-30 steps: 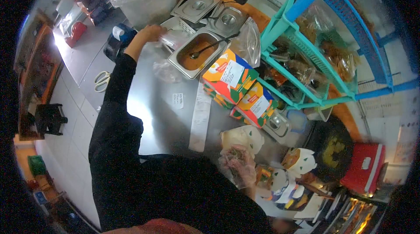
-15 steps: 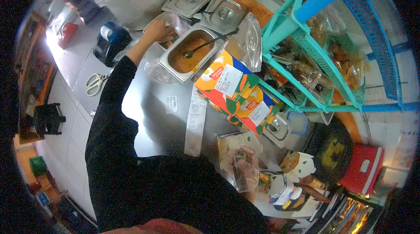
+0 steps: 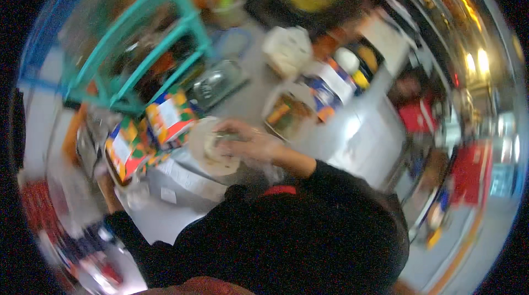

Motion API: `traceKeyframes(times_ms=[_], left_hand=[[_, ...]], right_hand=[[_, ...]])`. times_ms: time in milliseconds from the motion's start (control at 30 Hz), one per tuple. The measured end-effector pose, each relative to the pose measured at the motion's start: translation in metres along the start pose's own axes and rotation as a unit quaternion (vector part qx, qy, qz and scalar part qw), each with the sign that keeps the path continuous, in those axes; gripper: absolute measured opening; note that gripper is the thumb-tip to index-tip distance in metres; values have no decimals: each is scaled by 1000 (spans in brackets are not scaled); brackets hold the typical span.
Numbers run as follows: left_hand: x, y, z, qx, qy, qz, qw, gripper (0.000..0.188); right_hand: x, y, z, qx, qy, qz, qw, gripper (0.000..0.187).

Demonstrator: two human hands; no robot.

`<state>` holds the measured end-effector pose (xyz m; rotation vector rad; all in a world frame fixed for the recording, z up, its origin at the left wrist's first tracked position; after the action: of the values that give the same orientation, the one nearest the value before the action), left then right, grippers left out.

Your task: The person assembles a food order by placing rice, fried chicken, and scrambled eggs into a bento-style container. They use a knife to cut the chicken, a spoon to scoop the eggs, and a pen to mark a receipt. The person also handles packaging materials and places the completed meal into a box.

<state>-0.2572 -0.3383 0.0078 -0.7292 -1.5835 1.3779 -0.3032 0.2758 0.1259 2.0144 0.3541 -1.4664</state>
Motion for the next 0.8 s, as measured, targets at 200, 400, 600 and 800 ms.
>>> traceKeyframes(times_ms=[200, 400, 600, 800], left_hand=[[18, -10, 9, -4, 54, -65, 996, 20], [-12, -48, -32, 24, 68, -187, 980, 16], [-12, -115, -42, 69, -108, -319, 939, 22], [62, -198, -115, 261, -78, -239, 932, 32]], right_hand=[[1, -37, -40, 44, -57, -30, 997, 37], [-10, -125, -101, 245, -23, -49, 968, 39], [-10, -325, -176, 600, -141, -8, 788, 15], [-68, -396, -185, 626, -170, -44, 760, 35]])
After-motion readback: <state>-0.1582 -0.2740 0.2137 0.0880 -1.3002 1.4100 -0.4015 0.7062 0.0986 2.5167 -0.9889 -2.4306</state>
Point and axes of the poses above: each hand's wrist, its own z-axis towards the middle knuckle, its own y-axis out of the palm, x = y × z, the point moved 7 cm from there along z, towards the middle knuckle, and after that the axes turned 1 degree about -z, right-handed, at the moved point
